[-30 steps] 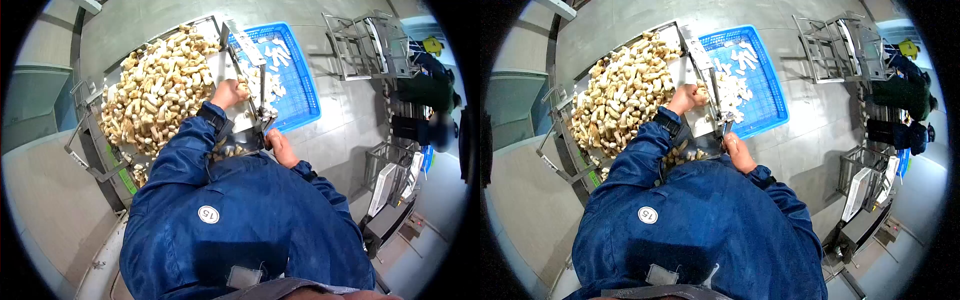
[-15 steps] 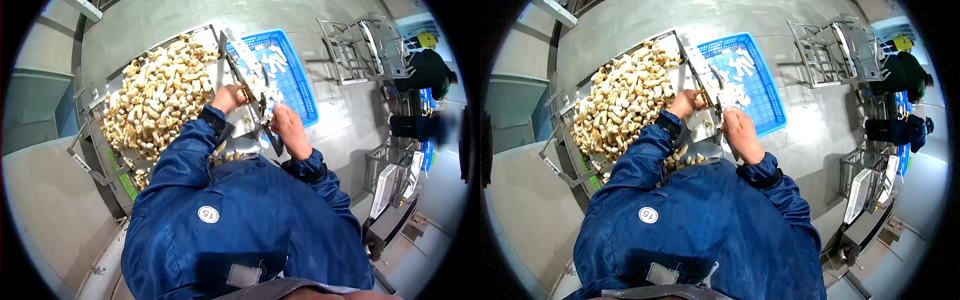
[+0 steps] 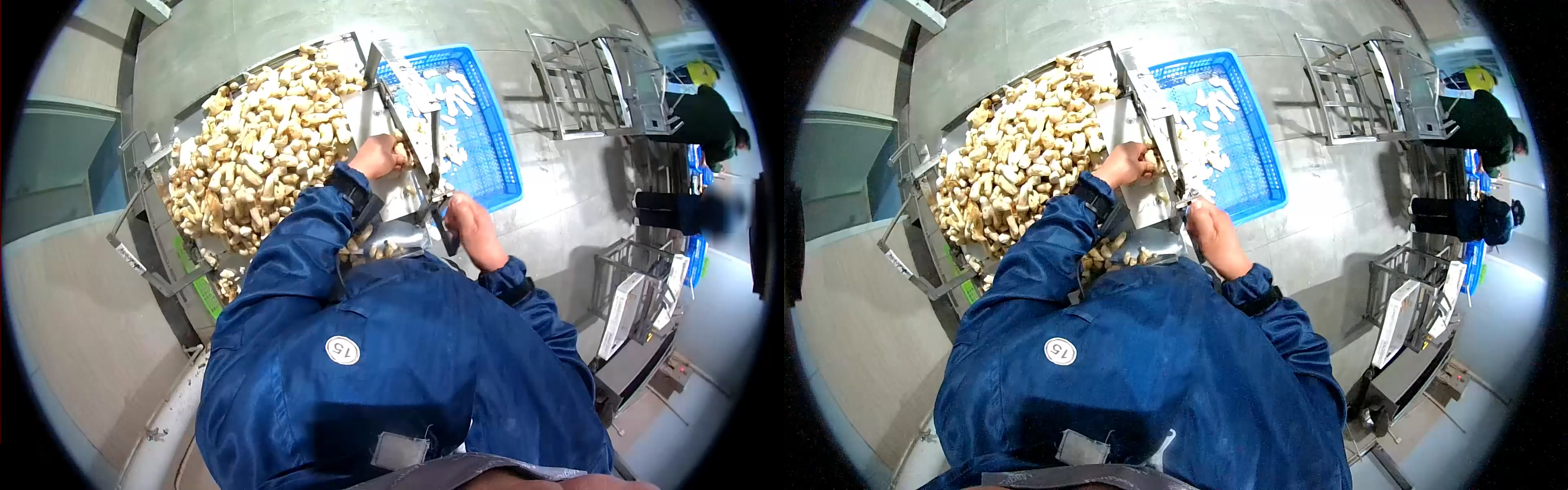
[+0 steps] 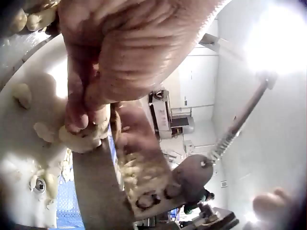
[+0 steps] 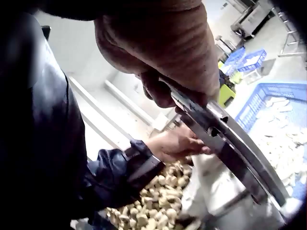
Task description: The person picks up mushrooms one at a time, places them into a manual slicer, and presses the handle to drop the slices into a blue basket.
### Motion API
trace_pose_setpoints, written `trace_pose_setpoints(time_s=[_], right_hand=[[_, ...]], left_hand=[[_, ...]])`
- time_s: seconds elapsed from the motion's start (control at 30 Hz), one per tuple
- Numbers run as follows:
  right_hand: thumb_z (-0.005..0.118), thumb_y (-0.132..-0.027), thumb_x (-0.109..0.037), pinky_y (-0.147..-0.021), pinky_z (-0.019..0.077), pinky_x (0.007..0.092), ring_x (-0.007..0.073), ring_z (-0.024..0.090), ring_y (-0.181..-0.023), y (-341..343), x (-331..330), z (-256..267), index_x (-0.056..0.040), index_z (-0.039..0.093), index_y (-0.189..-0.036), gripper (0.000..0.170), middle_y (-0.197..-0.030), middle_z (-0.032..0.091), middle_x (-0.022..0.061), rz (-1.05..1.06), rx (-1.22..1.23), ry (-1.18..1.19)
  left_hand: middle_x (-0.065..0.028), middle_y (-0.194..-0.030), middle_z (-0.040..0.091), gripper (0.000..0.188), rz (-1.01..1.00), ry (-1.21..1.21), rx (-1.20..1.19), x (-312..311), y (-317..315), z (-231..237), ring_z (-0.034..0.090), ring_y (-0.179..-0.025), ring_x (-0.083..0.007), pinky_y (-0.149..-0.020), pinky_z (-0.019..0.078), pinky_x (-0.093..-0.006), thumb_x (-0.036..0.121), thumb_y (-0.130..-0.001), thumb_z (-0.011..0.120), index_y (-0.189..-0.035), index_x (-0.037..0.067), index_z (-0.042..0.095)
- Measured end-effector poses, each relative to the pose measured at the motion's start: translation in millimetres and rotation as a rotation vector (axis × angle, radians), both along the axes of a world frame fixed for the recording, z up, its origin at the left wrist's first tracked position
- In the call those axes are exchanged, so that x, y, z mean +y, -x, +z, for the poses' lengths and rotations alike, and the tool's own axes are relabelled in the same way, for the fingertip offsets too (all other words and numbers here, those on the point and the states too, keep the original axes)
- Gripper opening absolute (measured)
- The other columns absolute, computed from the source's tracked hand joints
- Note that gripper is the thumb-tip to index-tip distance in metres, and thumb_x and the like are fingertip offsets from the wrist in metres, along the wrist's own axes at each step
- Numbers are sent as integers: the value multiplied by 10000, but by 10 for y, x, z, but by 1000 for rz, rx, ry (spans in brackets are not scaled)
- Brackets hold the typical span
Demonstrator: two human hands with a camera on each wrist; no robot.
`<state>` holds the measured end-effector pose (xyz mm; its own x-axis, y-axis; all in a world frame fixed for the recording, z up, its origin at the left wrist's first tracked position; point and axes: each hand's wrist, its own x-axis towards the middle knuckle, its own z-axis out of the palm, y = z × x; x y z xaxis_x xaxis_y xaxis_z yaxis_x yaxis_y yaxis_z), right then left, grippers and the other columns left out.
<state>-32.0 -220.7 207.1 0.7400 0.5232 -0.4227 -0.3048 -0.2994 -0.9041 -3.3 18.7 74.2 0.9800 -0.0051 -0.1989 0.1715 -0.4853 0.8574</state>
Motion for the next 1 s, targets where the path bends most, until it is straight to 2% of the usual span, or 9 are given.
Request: trace_pose_setpoints(time_s=[0.27,0.37,0.47,0.5,0.57,0.63,0.8,0.9,1.0], right_hand=[[355,-1027,-294,-624,357,279,113,374,-661,337,-435,-1195,-61,448,-786,348,-700,406,-4,90,-90,-51],[343,-1028,-307,-650,367,291,129,377,-671,337,-439,-1190,-56,447,-783,366,-703,406,5,78,-30,-43],[341,-1031,-303,-660,369,294,130,378,-677,362,-459,-1264,-54,443,-788,362,-706,402,5,60,-94,-32],[340,-1032,-302,-660,369,294,130,379,-679,369,-446,-1266,-54,443,-790,361,-707,402,5,62,-111,-32],[344,-1034,-308,-672,378,301,134,384,-692,376,-448,-1252,-55,450,-809,355,-730,405,8,46,-55,-46],[351,-1035,-310,-680,383,304,136,385,-701,392,-475,-1331,-56,454,-818,350,-743,405,9,51,-102,-64],[357,-1030,-328,-710,386,304,144,407,-734,402,-477,-1339,-46,458,-844,353,-769,420,25,54,-90,-69],[362,-1031,-330,-715,387,310,147,406,-736,427,-453,-1290,-45,459,-856,348,-770,421,27,20,-101,-47],[365,-1029,-327,-726,391,316,151,409,-740,425,-432,-1249,-41,466,-858,348,-771,431,34,0,-69,-82]], left_hand=[[-167,-797,668,175,48,155,158,-32,-30,9,684,-687,-203,-624,567,-307,60,-825,658,-894,-97,621],[-164,-783,667,224,59,235,166,-21,-7,-114,683,-698,-201,-629,550,-304,115,-819,684,-919,-75,620],[-137,-756,676,337,22,-44,108,23,3,-170,682,-724,-235,-666,528,-338,218,-773,740,-939,-50,623],[-107,-884,664,452,53,32,146,7,63,-64,641,-745,-173,-682,516,-294,168,-819,707,-1188,-52,566],[-141,-1051,644,676,117,-145,182,-8,95,-136,658,-807,-200,-712,529,-303,165,-816,731,-1377,-30,407],[-167,-1177,597,780,154,-27,-40,-52,129,1,664,-889,-219,-738,539,-312,155,-819,739,-1448,12,301],[-142,-1131,603,722,233,220,55,-114,136,-39,652,-840,-174,-743,542,-294,32,-786,717,-1416,57,367],[-172,-1237,554,715,181,164,103,-111,127,22,647,-961,-183,-765,538,-282,50,-836,696,-1441,44,315],[-139,-1175,580,705,225,185,53,-133,137,-74,644,-886,-162,-757,540,-289,36,-805,704,-1413,71,348]])
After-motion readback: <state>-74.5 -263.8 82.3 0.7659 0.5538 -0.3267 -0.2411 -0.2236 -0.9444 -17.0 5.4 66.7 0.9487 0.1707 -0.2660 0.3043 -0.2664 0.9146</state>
